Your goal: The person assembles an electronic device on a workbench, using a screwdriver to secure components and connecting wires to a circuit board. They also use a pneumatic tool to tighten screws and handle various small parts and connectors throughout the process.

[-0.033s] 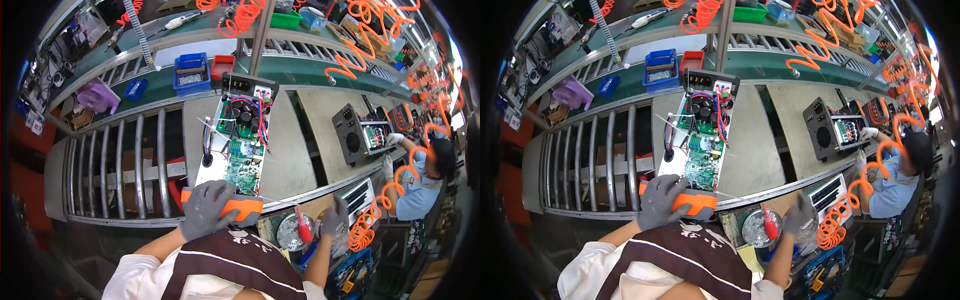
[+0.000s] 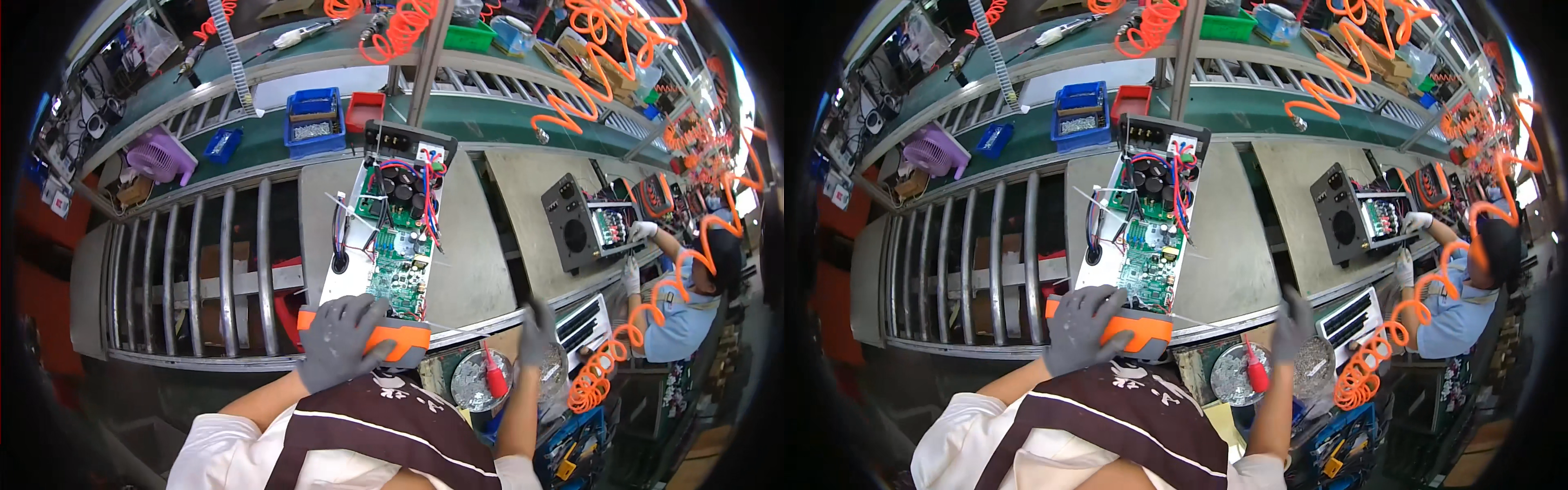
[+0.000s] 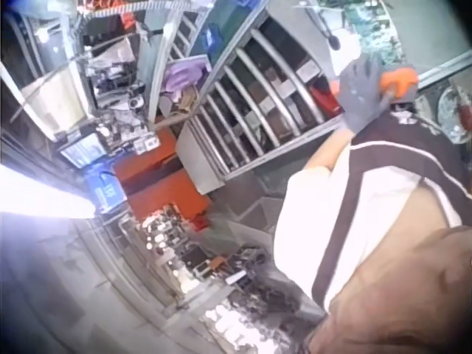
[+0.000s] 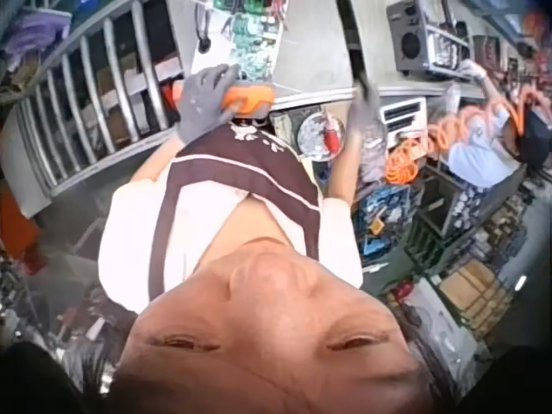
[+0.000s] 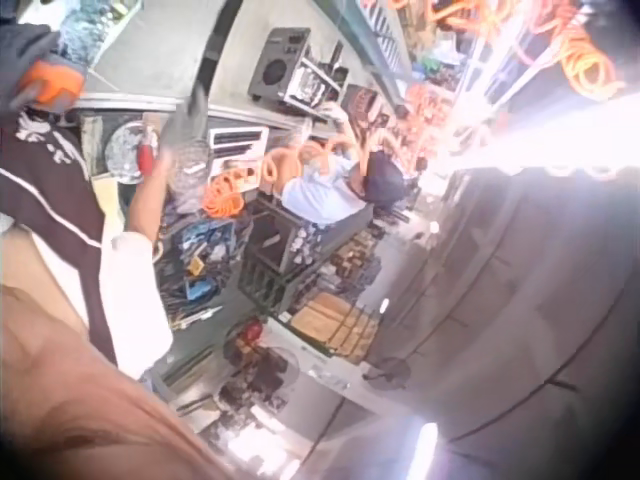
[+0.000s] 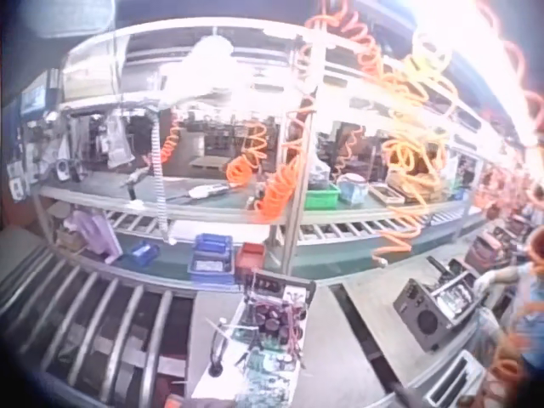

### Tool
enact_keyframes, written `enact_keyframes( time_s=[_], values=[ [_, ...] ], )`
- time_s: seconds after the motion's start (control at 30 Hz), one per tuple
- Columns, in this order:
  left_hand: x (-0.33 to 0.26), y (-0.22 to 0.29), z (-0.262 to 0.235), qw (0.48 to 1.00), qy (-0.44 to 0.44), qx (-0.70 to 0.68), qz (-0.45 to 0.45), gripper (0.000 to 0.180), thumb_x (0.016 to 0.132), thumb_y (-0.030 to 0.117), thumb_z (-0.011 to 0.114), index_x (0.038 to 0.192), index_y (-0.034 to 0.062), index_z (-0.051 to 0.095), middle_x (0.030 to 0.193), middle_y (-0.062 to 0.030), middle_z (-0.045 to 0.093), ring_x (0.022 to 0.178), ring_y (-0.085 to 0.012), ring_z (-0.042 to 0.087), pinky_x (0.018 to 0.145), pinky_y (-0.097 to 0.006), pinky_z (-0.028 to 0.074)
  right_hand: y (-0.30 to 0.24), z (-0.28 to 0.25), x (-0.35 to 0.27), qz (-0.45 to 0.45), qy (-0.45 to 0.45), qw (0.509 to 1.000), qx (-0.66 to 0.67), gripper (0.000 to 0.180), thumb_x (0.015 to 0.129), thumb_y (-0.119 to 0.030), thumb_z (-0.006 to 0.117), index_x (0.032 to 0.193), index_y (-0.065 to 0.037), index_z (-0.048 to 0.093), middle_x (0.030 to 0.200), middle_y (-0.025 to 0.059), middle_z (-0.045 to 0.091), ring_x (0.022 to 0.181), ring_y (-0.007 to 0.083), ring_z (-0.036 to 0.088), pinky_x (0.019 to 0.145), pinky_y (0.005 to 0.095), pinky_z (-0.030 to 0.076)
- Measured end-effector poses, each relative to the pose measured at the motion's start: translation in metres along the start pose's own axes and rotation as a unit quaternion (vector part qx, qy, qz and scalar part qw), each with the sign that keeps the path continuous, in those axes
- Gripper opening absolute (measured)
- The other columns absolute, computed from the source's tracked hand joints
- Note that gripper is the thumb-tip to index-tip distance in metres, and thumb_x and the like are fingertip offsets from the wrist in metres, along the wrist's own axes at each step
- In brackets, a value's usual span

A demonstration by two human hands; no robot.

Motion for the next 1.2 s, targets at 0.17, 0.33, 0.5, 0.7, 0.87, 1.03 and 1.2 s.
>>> enact_keyframes(
  time_s=[0.17, 0.33, 0.5, 0.7, 0.87, 1.03, 1.2],
  values=[
    [-0.001, 0.000, 0.009, 0.999, -0.045, 0.015, 0.021, 0.055, 0.081, 0.044, 0.060, 0.118, 0.0045, 0.054, 0.111, -0.0128, 0.054, 0.094, -0.0271, 0.055, 0.081, -0.040, 0.042, -0.078, 0.150, 0.135, 0.015, -0.153, 0.957, 0.245, 0.038, 0.089, -0.021, 0.058, 0.120, 0.001, 0.056, 0.112, 0.0161, 0.062, 0.107, 0.0208, 0.058, 0.090, 0.0314, 0.044],
    [-0.014, -0.018, -0.004, 0.997, -0.024, -0.071, 0.022, 0.054, 0.081, 0.039, 0.062, 0.122, 0.0055, 0.054, 0.122, -0.0162, 0.051, 0.103, -0.0312, 0.053, 0.089, -0.042, 0.042, -0.202, 0.144, 0.106, -0.040, -0.201, 0.928, 0.312, 0.029, 0.089, -0.017, 0.056, 0.109, 0.003, 0.060, 0.104, 0.0144, 0.063, 0.099, 0.0206, 0.059, 0.088, 0.0310, 0.045],
    [-0.005, -0.130, -0.008, 0.985, 0.086, -0.134, -0.067, 0.046, 0.078, 0.031, 0.064, 0.118, 0.0101, 0.057, 0.115, -0.0165, 0.055, 0.108, -0.0364, 0.049, 0.087, -0.046, 0.042, -0.275, 0.074, -0.018, -0.211, -0.236, 0.938, 0.138, 0.042, 0.075, -0.020, 0.069, 0.112, -0.003, 0.058, 0.102, 0.0140, 0.060, 0.096, 0.0285, 0.058, 0.085, 0.0384, 0.045],
    [0.208, -0.185, -0.005, 0.984, 0.162, -0.016, 0.078, 0.041, 0.079, 0.016, 0.058, 0.119, 0.0083, 0.052, 0.118, -0.0154, 0.052, 0.110, -0.0348, 0.049, 0.092, -0.043, 0.040, -0.324, 0.150, -0.087, -0.403, -0.316, 0.847, -0.144, 0.055, 0.078, -0.029, 0.061, 0.128, -0.010, 0.047, 0.124, 0.0134, 0.051, 0.109, 0.0290, 0.052, 0.086, 0.0435, 0.044],
    [0.298, -0.218, 0.096, 0.997, -0.061, -0.018, 0.044, 0.032, 0.083, 0.023, 0.054, 0.111, 0.0068, 0.056, 0.108, -0.0203, 0.058, 0.103, -0.0368, 0.055, 0.086, -0.044, 0.045, -0.316, 0.147, -0.088, -0.470, -0.250, 0.825, -0.191, 0.047, 0.081, -0.024, 0.053, 0.126, -0.012, 0.049, 0.122, 0.0122, 0.053, 0.112, 0.0271, 0.049, 0.087, 0.0394, 0.041],
    [0.323, -0.220, 0.124, 0.997, -0.029, 0.001, 0.065, 0.023, 0.084, 0.024, 0.050, 0.094, 0.0053, 0.060, 0.096, -0.0226, 0.062, 0.093, -0.0386, 0.059, 0.080, -0.048, 0.047, -0.288, 0.115, -0.079, -0.522, -0.215, 0.794, -0.224, 0.040, 0.080, -0.028, 0.054, 0.119, -0.018, 0.053, 0.125, 0.0056, 0.052, 0.108, 0.0230, 0.048, 0.084, 0.0395, 0.041],
    [0.325, -0.216, 0.118, 0.999, 0.015, 0.015, 0.029, 0.022, 0.084, 0.020, 0.047, 0.092, 0.0063, 0.062, 0.091, -0.0216, 0.063, 0.089, -0.0395, 0.060, 0.077, -0.049, 0.047, -0.198, 0.056, -0.035, -0.541, -0.169, 0.765, -0.306, 0.054, 0.076, -0.023, 0.057, 0.128, -0.032, 0.046, 0.134, -0.0003, 0.044, 0.117, 0.0227, 0.044, 0.093, 0.0447, 0.039]
  ],
)
Point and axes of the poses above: each hand's wrist, its own x-axis towards the middle knuckle, its own z-axis out of the palm, y = z × x, the point moved 9 cm from there along x, towards the middle knuckle
